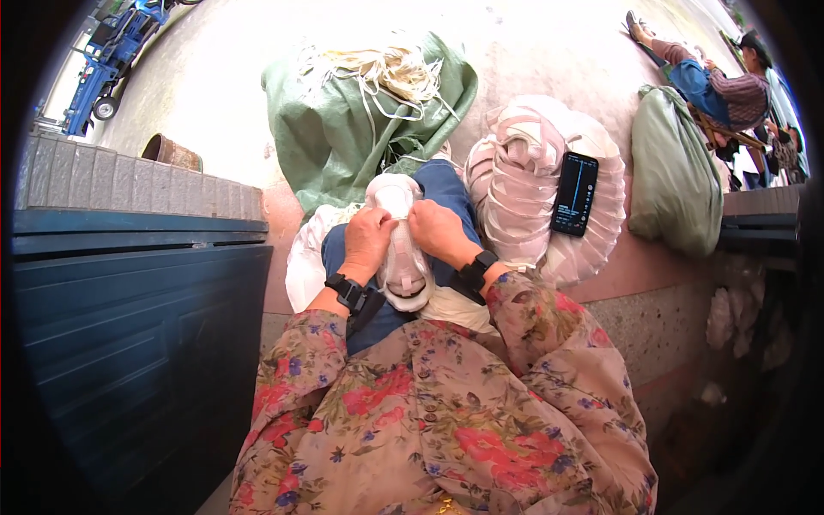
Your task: Lacing a white sneaker while sitting in a materials storage area.
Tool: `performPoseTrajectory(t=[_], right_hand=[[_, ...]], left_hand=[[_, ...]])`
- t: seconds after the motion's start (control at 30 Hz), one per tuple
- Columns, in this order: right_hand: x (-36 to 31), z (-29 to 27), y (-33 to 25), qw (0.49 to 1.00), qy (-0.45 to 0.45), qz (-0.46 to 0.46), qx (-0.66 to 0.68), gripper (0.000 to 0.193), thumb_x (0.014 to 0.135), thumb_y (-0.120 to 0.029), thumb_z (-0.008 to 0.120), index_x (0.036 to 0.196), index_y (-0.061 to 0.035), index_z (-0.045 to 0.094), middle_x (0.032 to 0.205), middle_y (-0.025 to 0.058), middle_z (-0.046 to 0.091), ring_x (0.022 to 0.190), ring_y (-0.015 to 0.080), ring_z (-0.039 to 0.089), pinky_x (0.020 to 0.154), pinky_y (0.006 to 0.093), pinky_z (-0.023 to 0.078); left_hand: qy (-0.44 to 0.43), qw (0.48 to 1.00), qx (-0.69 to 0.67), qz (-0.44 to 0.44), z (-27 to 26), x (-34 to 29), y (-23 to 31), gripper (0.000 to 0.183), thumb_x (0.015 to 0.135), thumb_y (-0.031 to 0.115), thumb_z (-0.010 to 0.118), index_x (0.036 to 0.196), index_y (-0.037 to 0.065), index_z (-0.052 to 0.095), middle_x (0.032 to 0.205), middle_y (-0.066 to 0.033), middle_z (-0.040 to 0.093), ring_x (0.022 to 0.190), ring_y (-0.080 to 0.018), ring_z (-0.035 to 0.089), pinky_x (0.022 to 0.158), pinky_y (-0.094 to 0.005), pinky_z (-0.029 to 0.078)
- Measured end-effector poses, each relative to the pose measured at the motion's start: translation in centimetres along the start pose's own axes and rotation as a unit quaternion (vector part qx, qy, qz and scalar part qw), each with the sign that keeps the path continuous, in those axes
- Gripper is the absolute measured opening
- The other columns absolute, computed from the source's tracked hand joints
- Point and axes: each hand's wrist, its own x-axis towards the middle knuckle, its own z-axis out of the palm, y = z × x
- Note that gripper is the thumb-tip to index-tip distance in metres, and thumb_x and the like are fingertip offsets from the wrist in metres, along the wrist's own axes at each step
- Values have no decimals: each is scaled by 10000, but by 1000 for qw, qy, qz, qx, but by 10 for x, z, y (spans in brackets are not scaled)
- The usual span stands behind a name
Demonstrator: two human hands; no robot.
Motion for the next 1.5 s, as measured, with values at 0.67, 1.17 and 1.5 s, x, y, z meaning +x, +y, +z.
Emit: performPoseTrajectory(t=[0.67,1.17,1.5], right_hand=[[12,7,0,996,-50,27,72,252,772,-147,471,806,67,598,847,278,594,824,389,589,725,440,470],[5,5,5,988,-52,27,141,277,789,-175,475,729,70,590,741,284,565,763,404,572,697,455,443],[-2,13,7,992,37,-9,120,249,821,-170,472,779,54,572,804,264,581,806,400,564,731,452,441]], left_hand=[[10,999,-38,-27,1,-3,-5,166,673,156,693,728,11,633,677,-123,587,629,-245,576,595,-319,455],[10,998,-50,-32,0,-5,-8,236,675,172,704,800,-4,611,712,-115,593,646,-214,581,614,-303,468],[-39,991,-76,-101,-3,3,-1,265,642,173,710,802,4,582,726,-137,605,679,-264,596,629,-337,468]])
